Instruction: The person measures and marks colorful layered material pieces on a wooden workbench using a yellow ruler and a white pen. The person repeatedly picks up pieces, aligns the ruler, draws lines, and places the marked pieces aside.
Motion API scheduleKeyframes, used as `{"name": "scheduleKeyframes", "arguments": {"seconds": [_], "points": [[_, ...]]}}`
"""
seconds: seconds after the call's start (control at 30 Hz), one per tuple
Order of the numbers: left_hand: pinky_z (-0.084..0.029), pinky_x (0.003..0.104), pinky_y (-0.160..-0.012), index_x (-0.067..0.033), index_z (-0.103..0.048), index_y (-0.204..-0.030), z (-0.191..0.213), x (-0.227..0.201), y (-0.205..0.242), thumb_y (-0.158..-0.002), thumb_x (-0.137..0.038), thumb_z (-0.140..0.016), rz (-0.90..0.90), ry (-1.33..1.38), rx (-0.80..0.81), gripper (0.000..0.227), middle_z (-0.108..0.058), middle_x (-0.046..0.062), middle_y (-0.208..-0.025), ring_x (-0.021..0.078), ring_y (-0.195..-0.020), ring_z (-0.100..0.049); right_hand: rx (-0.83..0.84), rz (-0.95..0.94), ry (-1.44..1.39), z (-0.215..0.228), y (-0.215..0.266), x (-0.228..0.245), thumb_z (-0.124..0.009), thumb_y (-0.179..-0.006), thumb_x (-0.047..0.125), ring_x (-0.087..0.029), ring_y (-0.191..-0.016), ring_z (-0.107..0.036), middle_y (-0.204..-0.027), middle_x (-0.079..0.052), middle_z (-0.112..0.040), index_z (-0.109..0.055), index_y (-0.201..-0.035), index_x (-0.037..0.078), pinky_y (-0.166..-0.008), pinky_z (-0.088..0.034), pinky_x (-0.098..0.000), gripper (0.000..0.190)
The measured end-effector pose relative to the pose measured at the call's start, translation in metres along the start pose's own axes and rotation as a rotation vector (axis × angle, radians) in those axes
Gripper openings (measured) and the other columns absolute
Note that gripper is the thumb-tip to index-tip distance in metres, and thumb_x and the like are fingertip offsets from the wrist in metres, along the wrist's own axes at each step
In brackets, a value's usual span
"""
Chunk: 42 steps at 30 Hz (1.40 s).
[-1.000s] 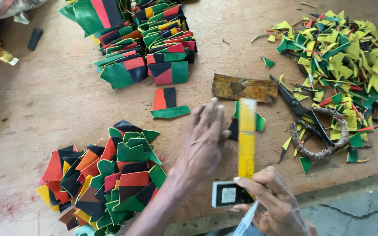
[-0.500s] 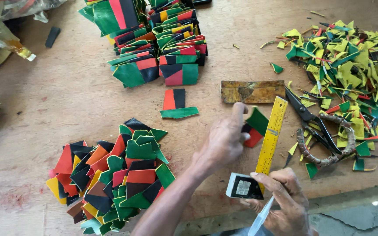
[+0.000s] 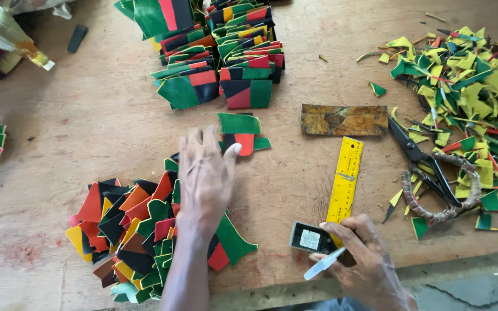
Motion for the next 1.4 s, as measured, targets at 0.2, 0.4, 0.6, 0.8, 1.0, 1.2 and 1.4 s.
{"name": "scheduleKeyframes", "arguments": {"seconds": [0.2,0.4,0.6,0.8,1.0,1.2,1.4], "points": [[-0.048,0.046,-0.086,-0.0046,-0.067,-0.101,0.032,0.016,0.020,-0.090,-0.010,-0.068,0.105,0.114,0.285,0.012,-0.061,0.014,-0.097,0.0324,-0.099,-0.058,0.059,-0.082,0.044,-0.005,-0.005,-0.006,-0.091,-0.059,0.019,-0.026,-0.091,-0.062,-0.100,-0.009,-0.058,-0.070,-0.115,0.009,-0.078,-0.054,-0.0381,0.061],[-0.047,0.044,-0.090,-0.0093,-0.066,-0.113,0.008,0.003,0.069,-0.071,-0.012,-0.079,0.115,0.216,0.719,0.044,-0.058,0.008,-0.108,0.0278,-0.105,-0.056,0.160,-0.072,0.104,-0.009,-0.008,-0.006,-0.090,-0.056,0.016,-0.029,-0.095,-0.060,-0.103,-0.009,-0.057,-0.067,-0.124,0.013,-0.083,-0.051,-0.0407,0.072],[-0.040,0.041,-0.094,-0.0124,-0.068,-0.093,-0.020,-0.003,0.081,-0.060,0.003,-0.078,-0.002,0.139,0.810,0.037,-0.056,0.006,-0.109,0.0270,-0.108,-0.050,0.209,-0.099,0.100,-0.010,-0.010,-0.010,-0.086,-0.061,0.012,-0.029,-0.098,-0.060,-0.105,-0.010,-0.056,-0.066,-0.128,0.018,-0.086,-0.052,-0.0405,0.070],[-0.042,0.036,-0.092,-0.0096,-0.065,-0.074,-0.026,-0.002,0.081,-0.072,-0.002,-0.077,-0.040,0.166,0.854,0.015,-0.058,0.004,-0.098,0.0220,-0.107,-0.053,0.162,-0.063,0.115,-0.007,-0.009,-0.007,-0.088,-0.059,0.017,-0.029,-0.097,-0.060,-0.104,-0.010,-0.056,-0.067,-0.126,0.017,-0.083,-0.051,-0.0412,0.070],[-0.039,0.039,-0.088,-0.0111,-0.065,-0.094,-0.015,-0.011,0.079,-0.052,0.004,-0.080,-0.061,0.263,0.818,0.047,-0.060,0.004,-0.101,0.0271,-0.100,-0.053,0.108,-0.047,0.058,-0.004,-0.011,-0.003,-0.090,-0.064,0.022,-0.025,-0.089,-0.061,-0.098,-0.008,-0.058,-0.070,-0.124,0.014,-0.076,-0.053,-0.0373,0.063],[-0.038,0.040,-0.086,-0.0113,-0.068,-0.074,-0.013,-0.022,0.069,-0.059,-0.005,-0.081,-0.209,0.338,0.723,0.021,-0.063,0.003,-0.079,0.0248,-0.094,-0.059,0.078,0.015,0.046,-0.001,-0.011,0.003,-0.088,-0.068,0.020,-0.025,-0.090,-0.061,-0.099,-0.008,-0.059,-0.069,-0.126,0.012,-0.077,-0.052,-0.0370,0.061],[-0.053,0.038,-0.086,-0.0063,-0.065,-0.100,-0.046,-0.024,0.052,-0.088,-0.019,-0.080,0.190,0.598,0.783,0.022,-0.071,0.006,-0.095,0.0244,-0.095,-0.069,0.085,-0.041,0.049,-0.001,-0.010,0.000,-0.090,-0.065,0.021,-0.026,-0.090,-0.060,-0.099,-0.008,-0.059,-0.069,-0.125,0.014,-0.076,-0.053,-0.0369,0.064]]}}
Point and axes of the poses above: each hand's wrist, its own y-axis away from the middle knuckle, its own z-axis out of the back of the hand, x = y × z, the point moved 10 cm from there along -y, towards the middle knuckle
